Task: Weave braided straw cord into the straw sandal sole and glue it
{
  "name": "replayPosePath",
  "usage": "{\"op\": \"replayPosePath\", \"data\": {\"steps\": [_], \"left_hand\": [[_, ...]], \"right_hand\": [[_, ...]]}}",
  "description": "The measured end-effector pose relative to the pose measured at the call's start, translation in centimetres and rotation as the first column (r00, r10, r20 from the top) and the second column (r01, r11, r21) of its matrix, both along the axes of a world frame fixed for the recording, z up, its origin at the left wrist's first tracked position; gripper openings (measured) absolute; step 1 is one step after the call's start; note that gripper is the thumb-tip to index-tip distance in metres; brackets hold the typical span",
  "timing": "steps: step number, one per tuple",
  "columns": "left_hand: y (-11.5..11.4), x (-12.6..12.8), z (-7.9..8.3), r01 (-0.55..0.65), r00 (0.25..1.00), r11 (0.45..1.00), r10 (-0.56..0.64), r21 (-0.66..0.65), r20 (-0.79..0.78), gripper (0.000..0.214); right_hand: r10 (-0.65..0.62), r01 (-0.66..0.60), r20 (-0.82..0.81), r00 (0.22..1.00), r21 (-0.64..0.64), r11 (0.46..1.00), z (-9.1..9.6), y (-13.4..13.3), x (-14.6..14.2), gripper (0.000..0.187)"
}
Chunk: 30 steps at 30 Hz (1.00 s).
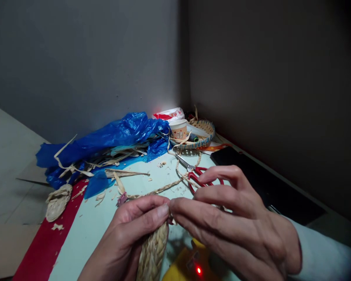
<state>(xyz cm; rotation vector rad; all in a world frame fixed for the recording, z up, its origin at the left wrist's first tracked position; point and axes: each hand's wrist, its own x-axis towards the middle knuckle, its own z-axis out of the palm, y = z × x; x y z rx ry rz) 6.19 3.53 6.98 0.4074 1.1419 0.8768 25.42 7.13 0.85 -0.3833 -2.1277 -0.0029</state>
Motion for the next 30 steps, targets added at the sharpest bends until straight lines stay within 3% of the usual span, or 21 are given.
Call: {"op": "replayPosePath", "data": {"steps": [3, 10, 13, 17, 22, 30], "left_hand": [[0.0, 0.1, 0.2, -0.016, 0.999, 1.000, 0.017, 0.024, -0.037, 0.012], [0.3, 0.0, -1.2, 0.038, 0.999, 0.993, -0.040, 0.114, 0.016, 0.009], [0.4, -0.2, -1.7, 0.066, 0.996, 0.991, -0.072, 0.114, 0.055, 0.006], [0.4, -0.4, -1.7, 0.063, 0.995, 0.995, -0.069, 0.072, 0.071, 0.003], [0.2, 0.0, -1.1, 0.040, 0.999, 0.998, -0.041, 0.058, 0.031, 0.005], [0.0, 0.0, -0.4, 0.045, 0.997, 0.999, -0.045, 0.002, 0.063, 0.011]], "right_hand": [[0.003, -0.007, 0.025, 1.000, 0.144, 0.990, -0.4, 0.2, -0.1, 0.025], [0.101, -0.104, 0.040, 0.994, 0.088, 0.991, 0.0, 0.8, 0.0, 0.028], [0.094, -0.094, 0.033, 0.995, -0.013, 0.996, 0.1, 0.9, -0.5, 0.022], [0.090, -0.116, -0.129, 0.988, -0.208, 0.971, 0.5, 1.2, -1.1, 0.003], [0.194, -0.231, -0.132, 0.972, -0.394, 0.890, 1.5, 1.4, -0.6, 0.011], [0.151, -0.218, -0.160, 0.976, -0.631, 0.744, 1.8, 0.8, -0.2, 0.012]]}}
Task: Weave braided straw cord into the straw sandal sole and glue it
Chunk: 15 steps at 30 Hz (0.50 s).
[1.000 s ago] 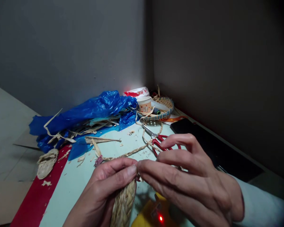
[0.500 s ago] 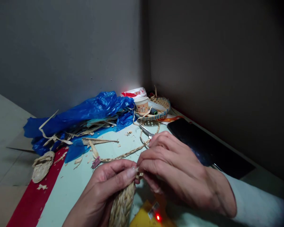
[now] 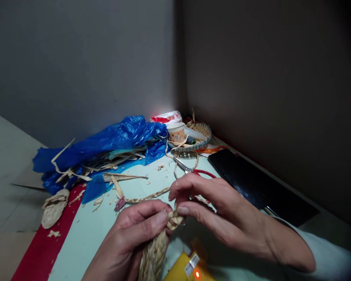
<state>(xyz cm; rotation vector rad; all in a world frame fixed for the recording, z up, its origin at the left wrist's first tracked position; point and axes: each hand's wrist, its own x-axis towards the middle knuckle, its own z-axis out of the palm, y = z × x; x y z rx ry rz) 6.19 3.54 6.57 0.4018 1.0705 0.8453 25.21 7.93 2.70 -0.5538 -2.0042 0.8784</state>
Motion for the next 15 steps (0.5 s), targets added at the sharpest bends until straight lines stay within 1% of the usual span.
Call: {"op": "replayPosePath", "data": {"steps": [4, 6, 7, 8, 9, 10, 11, 13, 15], "left_hand": [[0.1, -0.1, 0.2, 0.037, 0.999, 0.999, -0.037, 0.004, 0.020, 0.011], [0.1, 0.0, 0.3, 0.026, 0.999, 0.999, -0.027, 0.018, 0.020, 0.010], [0.1, 0.1, 0.3, 0.017, 1.000, 0.999, -0.018, 0.027, 0.019, 0.008], [0.1, 0.2, 0.3, 0.007, 1.000, 0.999, -0.008, 0.033, 0.017, 0.007], [0.0, 0.2, 0.2, -0.006, 1.000, 0.999, 0.005, 0.037, 0.014, 0.006], [0.0, 0.2, 0.2, -0.023, 1.000, 0.999, 0.022, 0.039, 0.008, 0.005], [-0.1, 0.2, 0.2, -0.041, 0.999, 0.998, 0.041, 0.039, -0.001, 0.004], [-0.2, 0.1, 0.0, -0.071, 0.997, 0.997, 0.072, 0.035, -0.025, 0.005], [-0.3, 0.0, -0.2, -0.093, 0.995, 0.995, 0.094, 0.038, -0.026, 0.004]], "right_hand": [[0.018, -0.022, -0.043, 0.999, -0.096, 0.995, 0.3, -0.3, -0.2, 0.008], [0.024, -0.030, -0.057, 0.998, -0.106, 0.994, 0.4, -0.4, -0.3, 0.011], [0.016, -0.021, -0.060, 0.998, -0.088, 0.996, 0.5, -0.4, -0.3, 0.012], [0.002, -0.005, -0.055, 0.998, -0.052, 0.999, 0.5, -0.4, -0.4, 0.012], [-0.011, 0.012, -0.060, 0.998, 0.018, 1.000, 0.4, -0.3, -0.4, 0.010], [-0.021, 0.027, -0.063, 0.998, 0.110, 0.994, 0.3, -0.3, -0.4, 0.007], [-0.037, 0.049, -0.059, 0.998, 0.211, 0.976, 0.1, -0.2, -0.4, 0.007], [-0.091, 0.092, -0.021, 0.996, 0.393, 0.915, -0.3, -0.1, -0.3, 0.011], [-0.158, 0.125, 0.019, 0.987, 0.521, 0.844, -0.6, -0.1, -0.1, 0.017]]}}
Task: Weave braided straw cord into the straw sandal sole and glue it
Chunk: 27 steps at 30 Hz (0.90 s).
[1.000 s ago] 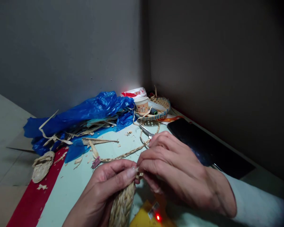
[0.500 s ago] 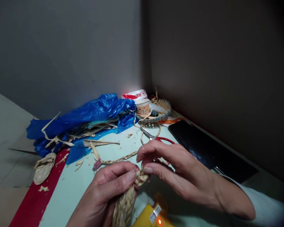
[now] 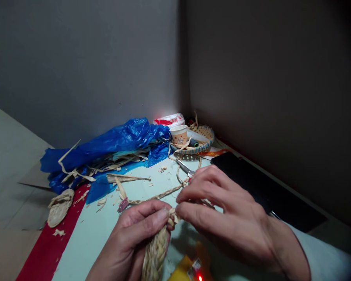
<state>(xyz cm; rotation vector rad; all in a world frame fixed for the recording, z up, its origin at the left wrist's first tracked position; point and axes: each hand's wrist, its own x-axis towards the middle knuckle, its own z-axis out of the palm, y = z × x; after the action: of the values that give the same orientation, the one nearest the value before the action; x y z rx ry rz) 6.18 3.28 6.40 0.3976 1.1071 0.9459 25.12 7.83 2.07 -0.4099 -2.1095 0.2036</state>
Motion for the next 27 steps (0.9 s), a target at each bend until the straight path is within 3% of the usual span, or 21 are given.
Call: {"op": "replayPosePath", "data": {"steps": [4, 8, 14, 20, 27], "left_hand": [[0.0, -0.2, -0.7, -0.006, 0.998, 0.998, 0.001, 0.070, 0.067, 0.003], [0.0, -0.2, -1.2, 0.017, 0.997, 0.995, -0.025, 0.102, 0.071, 0.005], [-0.1, 0.4, -1.3, -0.067, 0.997, 0.990, 0.062, 0.123, 0.042, 0.007], [0.2, 0.6, -1.8, -0.099, 0.995, 0.987, 0.094, 0.130, 0.045, 0.008], [0.3, 0.3, -2.0, -0.043, 0.996, 0.981, 0.058, 0.188, -0.073, 0.005]], "right_hand": [[-0.050, 0.039, 0.079, 0.996, 0.140, 0.989, -0.2, -0.2, 0.3, 0.026], [-0.081, 0.065, 0.085, 0.993, 0.177, 0.982, -0.2, -0.6, 0.4, 0.037], [-0.120, 0.075, 0.166, 0.979, 0.257, 0.963, 0.2, -0.6, 0.5, 0.049], [-0.112, 0.068, 0.117, 0.987, 0.328, 0.942, 0.1, -0.4, 0.1, 0.032], [-0.060, 0.014, 0.119, 0.991, 0.357, 0.934, -0.2, -0.1, -0.3, 0.034]]}}
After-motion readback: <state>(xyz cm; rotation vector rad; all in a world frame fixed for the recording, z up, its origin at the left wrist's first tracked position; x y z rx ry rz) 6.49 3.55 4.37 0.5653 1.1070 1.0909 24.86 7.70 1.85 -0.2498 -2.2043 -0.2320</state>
